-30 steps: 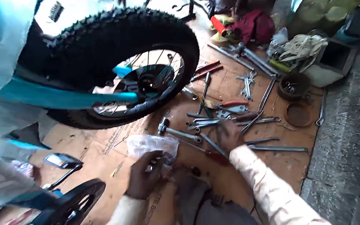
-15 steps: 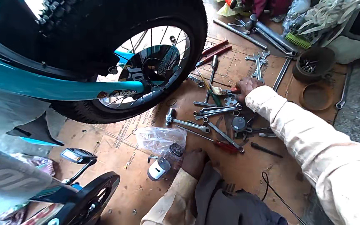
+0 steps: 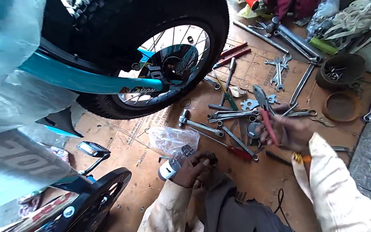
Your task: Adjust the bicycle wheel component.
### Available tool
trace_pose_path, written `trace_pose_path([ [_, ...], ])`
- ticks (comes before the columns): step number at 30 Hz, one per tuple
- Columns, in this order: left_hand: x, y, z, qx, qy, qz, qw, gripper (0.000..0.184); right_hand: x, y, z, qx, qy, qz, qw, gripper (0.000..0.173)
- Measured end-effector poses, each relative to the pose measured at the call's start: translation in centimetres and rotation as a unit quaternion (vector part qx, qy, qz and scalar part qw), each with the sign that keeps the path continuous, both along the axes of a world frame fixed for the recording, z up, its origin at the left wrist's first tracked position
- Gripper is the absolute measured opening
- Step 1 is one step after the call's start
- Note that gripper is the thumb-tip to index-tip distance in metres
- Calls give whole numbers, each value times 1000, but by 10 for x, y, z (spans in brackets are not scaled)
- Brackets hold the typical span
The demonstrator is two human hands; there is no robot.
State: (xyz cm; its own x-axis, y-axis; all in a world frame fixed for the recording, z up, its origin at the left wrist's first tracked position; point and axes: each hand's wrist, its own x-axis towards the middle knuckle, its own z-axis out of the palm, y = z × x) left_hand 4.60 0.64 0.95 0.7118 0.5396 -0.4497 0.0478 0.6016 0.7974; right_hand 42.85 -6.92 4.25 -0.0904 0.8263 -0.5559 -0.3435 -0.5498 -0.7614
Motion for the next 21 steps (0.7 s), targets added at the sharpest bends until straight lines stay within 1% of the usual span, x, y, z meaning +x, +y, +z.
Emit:
trace_pose_path([
  [1,-1,-1,0,-4,-21,-3,1000,32,-27,-8,-2,-12,-9,9,1000,65],
  [3,2,-1,-1,1,-38,-9,999,26,-78,-16,2,-68,-40,32,996,38],
  [4,4,-1,-2,1,-45,-11,999,26,-97,-20,4,-90,-44,46,994,30],
  [5,6,0,-4,5,-56,-12,998,28,-112,-23,6,-101,-50,65,991,27],
  [6,8,1,-5,11,-62,-10,998,32,-123,-25,10,-106,-56,91,989,27],
  [7,11,1,-4,17,-48,-1,999,36,-130,-28,13,-108,-61,120,985,29],
  [8,13,0,-3,21,-21,16,999,35,-133,-29,17,-108,-65,148,981,32],
  [10,19,0,1,22,45,77,996,17,-133,-27,25,-113,-77,203,970,37],
  [11,21,1,2,25,62,110,992,11,-131,-26,27,-113,-85,226,964,39],
  [12,22,4,3,27,63,141,988,15,-128,-24,28,-111,-92,244,959,41],
  [13,21,7,4,28,57,159,985,28,-125,-23,28,-107,-100,259,955,42],
  [15,15,15,5,48,41,152,986,54,-121,-20,27,-110,-106,283,947,42],
  [16,12,18,7,69,45,138,987,61,-120,-19,27,-114,-106,292,944,42],
  [17,9,21,9,96,56,121,986,58,-119,-18,27,-116,-107,299,941,41],
  [19,6,25,13,151,83,87,981,45,-120,-16,26,-116,-108,315,936,40],
  [21,3,28,14,180,89,59,978,40,-123,-16,23,-111,-112,329,931,37],
])
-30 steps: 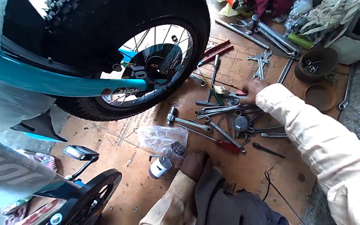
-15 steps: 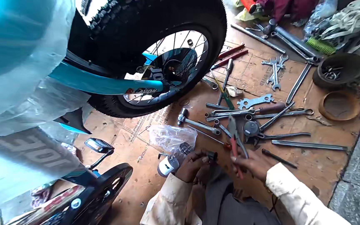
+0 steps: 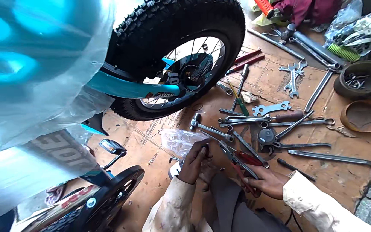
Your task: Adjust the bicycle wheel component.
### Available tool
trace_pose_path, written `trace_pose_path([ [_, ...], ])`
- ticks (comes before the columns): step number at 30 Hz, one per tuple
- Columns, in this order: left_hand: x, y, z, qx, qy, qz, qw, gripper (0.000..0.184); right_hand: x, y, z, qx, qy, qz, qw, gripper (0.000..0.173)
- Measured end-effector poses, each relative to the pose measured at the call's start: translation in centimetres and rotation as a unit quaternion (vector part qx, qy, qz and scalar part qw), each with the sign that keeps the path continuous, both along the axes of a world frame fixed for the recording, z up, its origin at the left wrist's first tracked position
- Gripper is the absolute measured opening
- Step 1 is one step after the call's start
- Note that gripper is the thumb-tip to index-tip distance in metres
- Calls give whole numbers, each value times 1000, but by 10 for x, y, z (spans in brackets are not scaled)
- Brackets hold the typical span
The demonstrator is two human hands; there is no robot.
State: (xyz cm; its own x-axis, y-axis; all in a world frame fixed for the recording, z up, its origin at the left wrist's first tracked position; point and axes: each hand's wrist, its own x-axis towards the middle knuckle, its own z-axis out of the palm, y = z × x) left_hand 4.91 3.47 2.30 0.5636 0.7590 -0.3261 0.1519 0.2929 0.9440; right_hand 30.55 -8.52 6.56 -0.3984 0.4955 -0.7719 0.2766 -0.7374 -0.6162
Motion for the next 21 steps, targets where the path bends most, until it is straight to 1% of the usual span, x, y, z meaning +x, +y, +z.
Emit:
trace_pose_path([
  [2,-1,0,0,-14,-10,1,1000,38,-4,1,0,6,-1,18,1000,36],
  [3,0,-1,0,-34,-18,22,999,35,-6,1,2,11,-3,31,999,36],
  [4,1,-2,0,-57,-26,57,996,31,-8,2,4,17,-5,43,999,37],
  [6,6,-5,1,-114,-36,164,979,19,-10,3,8,25,-7,59,998,41],
  [8,11,-6,2,-158,-38,240,957,17,-11,3,9,30,-9,65,997,41],
  [9,12,-7,1,-176,-41,255,950,18,-12,2,8,34,-9,64,997,40],
  [12,16,-11,0,-197,-52,256,945,19,-12,1,0,39,0,59,998,40],
  [14,17,-12,-2,-194,-79,233,950,17,-12,3,-2,38,12,63,997,40],
  [17,15,-12,-5,-181,-122,157,963,36,-13,8,-2,40,20,65,997,41],
  [19,16,-12,-6,-176,-132,121,968,40,-14,10,0,27,32,44,998,43],
  [21,18,-13,-5,-179,-134,118,968,38,-15,10,0,19,45,19,999,44],
])
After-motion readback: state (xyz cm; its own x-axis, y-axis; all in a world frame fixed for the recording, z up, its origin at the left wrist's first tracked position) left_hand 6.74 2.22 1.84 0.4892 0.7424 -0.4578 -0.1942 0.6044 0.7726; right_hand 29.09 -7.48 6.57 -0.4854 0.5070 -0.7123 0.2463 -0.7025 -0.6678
